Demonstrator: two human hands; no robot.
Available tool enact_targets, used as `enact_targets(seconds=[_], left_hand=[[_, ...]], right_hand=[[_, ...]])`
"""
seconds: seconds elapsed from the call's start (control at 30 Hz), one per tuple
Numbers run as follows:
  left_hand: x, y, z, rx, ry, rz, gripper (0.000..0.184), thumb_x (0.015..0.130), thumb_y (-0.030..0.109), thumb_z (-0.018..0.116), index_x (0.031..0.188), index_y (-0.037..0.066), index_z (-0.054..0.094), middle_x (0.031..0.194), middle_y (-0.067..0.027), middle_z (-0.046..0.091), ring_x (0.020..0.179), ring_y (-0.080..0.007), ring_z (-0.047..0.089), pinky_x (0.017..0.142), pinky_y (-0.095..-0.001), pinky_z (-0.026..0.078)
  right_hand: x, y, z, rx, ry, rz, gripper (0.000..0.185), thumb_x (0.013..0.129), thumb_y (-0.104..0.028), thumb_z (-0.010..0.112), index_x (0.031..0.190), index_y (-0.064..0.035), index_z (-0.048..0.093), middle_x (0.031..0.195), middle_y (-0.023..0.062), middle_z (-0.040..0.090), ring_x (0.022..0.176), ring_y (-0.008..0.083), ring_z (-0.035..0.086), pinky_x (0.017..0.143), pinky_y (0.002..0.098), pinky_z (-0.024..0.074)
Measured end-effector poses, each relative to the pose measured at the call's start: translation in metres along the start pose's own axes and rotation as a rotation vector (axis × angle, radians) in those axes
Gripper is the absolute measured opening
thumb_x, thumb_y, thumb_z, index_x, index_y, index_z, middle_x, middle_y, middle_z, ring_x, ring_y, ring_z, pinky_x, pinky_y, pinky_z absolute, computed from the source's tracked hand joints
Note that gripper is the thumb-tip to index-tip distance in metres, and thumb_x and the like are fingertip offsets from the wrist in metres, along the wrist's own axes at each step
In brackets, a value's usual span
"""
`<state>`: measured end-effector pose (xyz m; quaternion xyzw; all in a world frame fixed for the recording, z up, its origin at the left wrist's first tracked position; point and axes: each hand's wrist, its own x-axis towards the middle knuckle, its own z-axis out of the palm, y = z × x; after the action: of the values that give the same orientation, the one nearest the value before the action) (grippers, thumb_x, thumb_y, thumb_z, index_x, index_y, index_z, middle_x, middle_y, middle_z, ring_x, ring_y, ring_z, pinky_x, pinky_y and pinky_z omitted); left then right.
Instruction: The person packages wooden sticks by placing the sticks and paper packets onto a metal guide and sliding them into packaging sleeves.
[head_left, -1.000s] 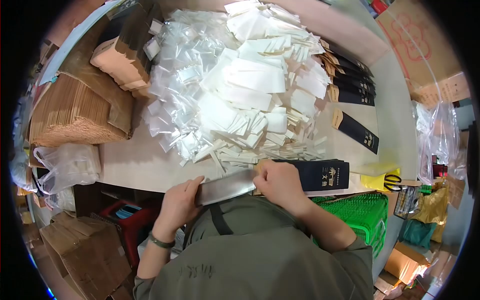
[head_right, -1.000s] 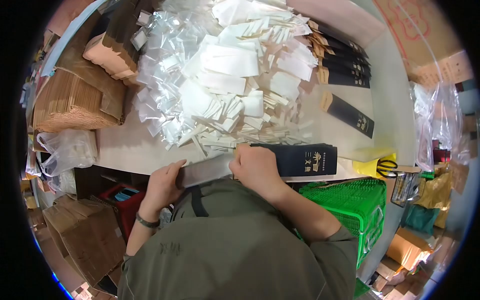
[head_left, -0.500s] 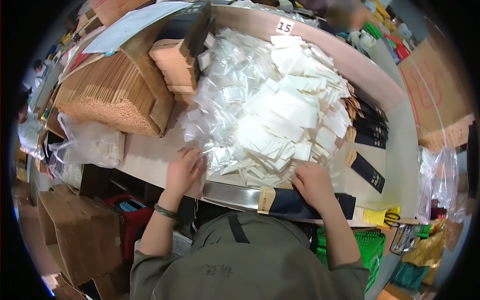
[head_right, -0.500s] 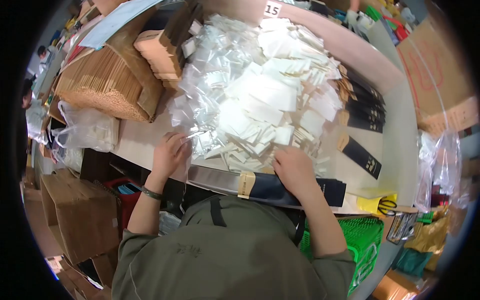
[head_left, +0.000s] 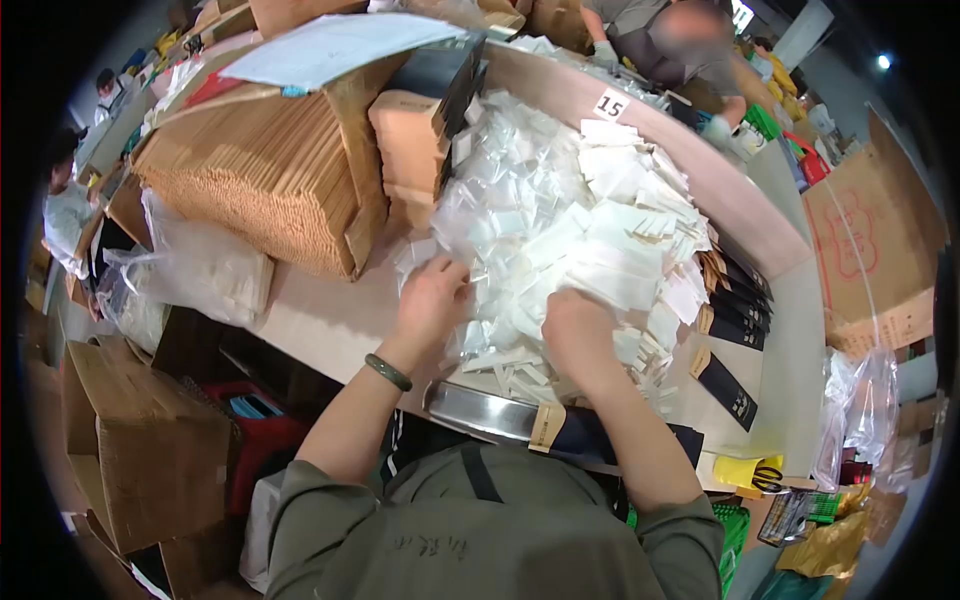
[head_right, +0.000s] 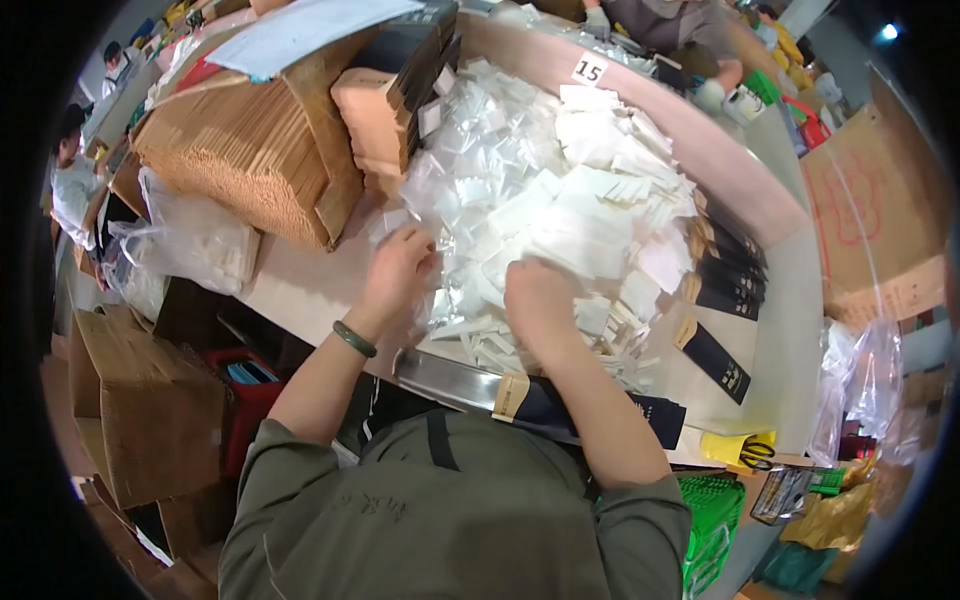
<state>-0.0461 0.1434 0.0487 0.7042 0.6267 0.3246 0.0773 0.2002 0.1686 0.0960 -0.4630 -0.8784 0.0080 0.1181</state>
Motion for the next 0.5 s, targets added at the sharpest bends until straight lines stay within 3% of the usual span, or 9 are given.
enact_targets(seconds=[0.1,0.13,0.23,0.27,0.37,0.43,0.47,0.5], left_hand=[[-0.013,-0.006,-0.004,-0.288,-0.005,-0.248,0.012,0.091,0.014,0.072,0.095,0.006,0.064,0.097,-0.0110,0.070,0.089,-0.0342,0.069,0.078,-0.0437,0.055],[-0.020,-0.009,-0.003,-0.266,0.070,-0.289,0.012,0.092,0.012,0.072,0.096,0.004,0.064,0.091,-0.0129,0.069,0.080,-0.0313,0.068,0.073,-0.0404,0.054],[-0.053,-0.013,-0.023,-0.615,0.089,-0.448,0.012,0.093,0.011,0.073,0.097,0.004,0.064,0.087,-0.0129,0.068,0.074,-0.0275,0.067,0.071,-0.0374,0.054],[-0.070,0.001,-0.028,-0.717,0.105,-0.458,0.011,0.095,0.012,0.072,0.097,0.004,0.064,0.085,-0.0118,0.067,0.069,-0.0242,0.064,0.069,-0.0349,0.053],[-0.122,0.033,-0.032,-0.487,-0.219,-0.283,0.009,0.093,0.010,0.072,0.096,0.006,0.065,0.085,-0.0107,0.067,0.073,-0.0269,0.066,0.069,-0.0368,0.053],[-0.137,0.042,-0.013,-0.329,-0.170,0.012,0.010,0.088,0.005,0.077,0.093,0.006,0.068,0.082,-0.0089,0.065,0.075,-0.0252,0.066,0.068,-0.0362,0.053],[-0.140,0.043,-0.006,-0.328,-0.149,0.066,0.017,0.084,0.008,0.080,0.095,0.006,0.069,0.084,-0.0110,0.066,0.077,-0.0315,0.066,0.068,-0.0389,0.053],[-0.137,0.047,-0.007,-0.296,-0.123,0.031,0.018,0.084,0.009,0.080,0.097,0.007,0.068,0.086,-0.0106,0.067,0.079,-0.0318,0.066,0.069,-0.0399,0.053]], right_hand=[[-0.015,0.005,-0.007,0.266,0.094,0.073,0.010,0.083,-0.006,0.070,0.087,0.0014,0.066,0.083,0.0149,0.068,0.068,0.0266,0.067,0.063,0.0394,0.0526],[-0.017,0.007,-0.014,0.368,0.122,0.102,0.011,0.084,-0.007,0.071,0.088,0.0019,0.066,0.080,0.0125,0.068,0.065,0.0225,0.066,0.061,0.0364,0.0513],[-0.037,0.007,-0.033,0.718,-0.086,0.411,0.020,0.086,-0.017,0.073,0.095,0.0002,0.070,0.081,0.0132,0.071,0.071,0.0235,0.067,0.068,0.0369,0.0530],[-0.045,0.011,-0.031,0.759,-0.096,0.422,0.020,0.086,-0.017,0.073,0.096,0.0005,0.070,0.080,0.0128,0.070,0.071,0.0228,0.067,0.068,0.0356,0.0529],[-0.060,0.013,-0.026,0.870,-0.133,0.447,0.022,0.086,-0.016,0.073,0.098,0.0012,0.069,0.079,0.0119,0.070,0.069,0.0217,0.066,0.068,0.0329,0.0528],[-0.061,0.002,-0.031,0.916,-0.175,0.454,0.022,0.085,-0.017,0.073,0.097,0.0012,0.069,0.081,0.0116,0.069,0.068,0.0227,0.066,0.068,0.0330,0.0530],[-0.062,-0.006,-0.034,0.894,-0.161,0.361,0.018,0.087,-0.014,0.073,0.095,0.0008,0.068,0.081,0.0087,0.068,0.068,0.0193,0.063,0.066,0.0322,0.0514],[-0.061,-0.016,-0.038,0.870,-0.142,0.265,0.014,0.088,-0.012,0.072,0.093,0.0003,0.067,0.082,0.0058,0.066,0.067,0.0159,0.061,0.063,0.0315,0.0499]])
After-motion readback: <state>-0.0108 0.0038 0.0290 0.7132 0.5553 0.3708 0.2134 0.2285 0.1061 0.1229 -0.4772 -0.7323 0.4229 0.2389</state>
